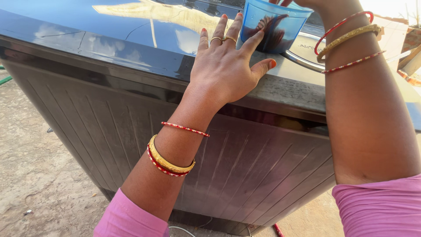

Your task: The person cleans the exterior of a washing machine by hand using a cloth. The person wipes the front panel, top lid, and control area, reaching up to touch a blue container on top of the machine.

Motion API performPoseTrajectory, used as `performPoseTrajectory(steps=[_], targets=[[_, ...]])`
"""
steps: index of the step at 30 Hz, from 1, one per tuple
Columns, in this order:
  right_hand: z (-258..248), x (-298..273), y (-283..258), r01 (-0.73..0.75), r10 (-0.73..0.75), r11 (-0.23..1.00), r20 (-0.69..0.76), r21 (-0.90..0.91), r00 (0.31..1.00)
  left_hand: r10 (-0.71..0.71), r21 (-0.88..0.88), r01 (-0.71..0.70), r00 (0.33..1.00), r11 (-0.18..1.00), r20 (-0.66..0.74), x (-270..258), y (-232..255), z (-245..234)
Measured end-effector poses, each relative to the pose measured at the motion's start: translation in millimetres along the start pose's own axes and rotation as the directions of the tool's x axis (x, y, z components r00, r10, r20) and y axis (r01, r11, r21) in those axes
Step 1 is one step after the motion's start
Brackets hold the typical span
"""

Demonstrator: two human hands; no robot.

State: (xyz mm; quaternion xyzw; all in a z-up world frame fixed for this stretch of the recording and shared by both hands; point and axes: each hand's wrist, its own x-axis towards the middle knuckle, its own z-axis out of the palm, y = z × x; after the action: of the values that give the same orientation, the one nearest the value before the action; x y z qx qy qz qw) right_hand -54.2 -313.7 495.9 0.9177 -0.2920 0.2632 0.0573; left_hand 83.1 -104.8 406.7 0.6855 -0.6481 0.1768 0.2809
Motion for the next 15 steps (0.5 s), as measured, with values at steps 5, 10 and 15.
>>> performPoseTrajectory(steps=[5, 10, 15], targets=[[5.1, -7.9, 7.8, -0.035, 0.035, 0.999, -0.017, 0.010, 0.999, 0.016, 0.009, -0.015, 0.999, 1.000, -0.042, 0.2, -0.2, 3.2], [7.4, -11.4, 4.8, -0.046, 0.046, 0.999, -0.026, 0.003, 0.999, 0.029, 0.002, -0.029, 0.999, 1.000, -0.046, -0.7, -1.0, 1.4], [6.0, -14.0, 10.7, -0.053, 0.053, 0.999, -0.029, -0.013, 0.998, 0.053, -0.012, -0.054, 0.997, 0.998, -0.051, -0.8, -2.0, 1.7]])
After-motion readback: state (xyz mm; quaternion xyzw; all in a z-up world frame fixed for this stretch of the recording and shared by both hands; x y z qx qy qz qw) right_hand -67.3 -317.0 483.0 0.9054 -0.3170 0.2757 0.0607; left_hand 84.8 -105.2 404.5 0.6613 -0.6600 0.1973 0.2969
